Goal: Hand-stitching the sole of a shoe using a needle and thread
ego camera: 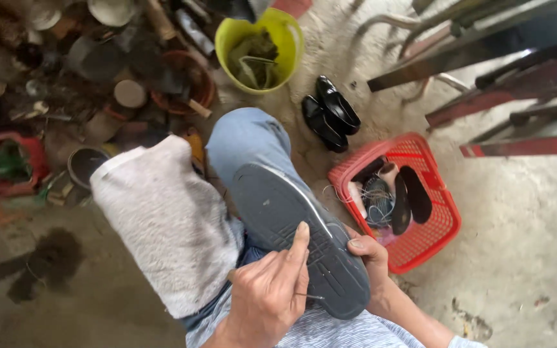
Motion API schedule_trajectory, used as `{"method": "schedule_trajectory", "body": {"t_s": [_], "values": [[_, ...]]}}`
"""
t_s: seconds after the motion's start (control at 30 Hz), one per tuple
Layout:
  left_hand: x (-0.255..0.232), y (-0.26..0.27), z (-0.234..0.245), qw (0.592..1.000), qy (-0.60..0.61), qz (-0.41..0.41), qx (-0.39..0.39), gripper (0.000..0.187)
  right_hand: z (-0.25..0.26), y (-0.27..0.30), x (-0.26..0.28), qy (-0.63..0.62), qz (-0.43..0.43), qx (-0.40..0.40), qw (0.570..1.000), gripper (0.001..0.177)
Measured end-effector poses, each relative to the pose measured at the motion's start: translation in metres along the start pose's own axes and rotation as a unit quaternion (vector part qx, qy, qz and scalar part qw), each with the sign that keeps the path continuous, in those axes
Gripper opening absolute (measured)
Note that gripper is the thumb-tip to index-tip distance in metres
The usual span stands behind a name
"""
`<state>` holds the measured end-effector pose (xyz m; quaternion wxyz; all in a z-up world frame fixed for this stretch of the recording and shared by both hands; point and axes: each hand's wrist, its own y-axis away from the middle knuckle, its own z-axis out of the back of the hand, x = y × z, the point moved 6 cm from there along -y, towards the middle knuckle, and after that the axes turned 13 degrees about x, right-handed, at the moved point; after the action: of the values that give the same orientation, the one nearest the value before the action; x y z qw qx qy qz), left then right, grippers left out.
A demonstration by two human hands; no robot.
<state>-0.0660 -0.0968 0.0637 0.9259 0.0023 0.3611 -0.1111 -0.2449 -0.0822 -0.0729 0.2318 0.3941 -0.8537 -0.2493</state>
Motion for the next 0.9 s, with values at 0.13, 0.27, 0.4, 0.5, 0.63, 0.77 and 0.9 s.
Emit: {"method": "schedule_trajectory", "body": {"t_s": [0.13,0.27,0.4,0.5,0.63,0.77,0.9], "values": [[0.009,-0.003,0.010,0.998,0.052,-0.035,0.020,0.033,-0.003,-0.001,0.001,-0.037,-0.023,0.002,0.999,0.056],[0.038,0.007,0.036,0.997,0.049,0.051,0.030,0.015,0.007,-0.006,0.004,-0.032,-0.018,0.021,0.999,0.060],[0.083,0.033,0.069,0.973,-0.074,0.218,-0.027,0.008,0.023,-0.011,0.004,-0.061,-0.016,0.029,0.998,0.055],[0.125,0.070,0.078,0.934,-0.042,0.335,-0.117,0.031,0.015,-0.018,0.005,-0.080,-0.021,0.018,0.996,0.071],[0.151,0.090,0.061,0.919,0.166,0.297,-0.198,0.040,0.003,-0.021,0.008,-0.062,-0.034,0.025,0.997,0.068],[0.127,0.086,0.065,0.958,0.032,0.264,-0.109,0.016,-0.007,-0.020,0.007,-0.051,-0.055,0.043,0.996,0.068],[0.094,0.079,0.057,0.979,0.049,0.196,-0.039,0.036,-0.020,-0.021,0.006,-0.023,-0.063,0.038,0.997,0.068]]}}
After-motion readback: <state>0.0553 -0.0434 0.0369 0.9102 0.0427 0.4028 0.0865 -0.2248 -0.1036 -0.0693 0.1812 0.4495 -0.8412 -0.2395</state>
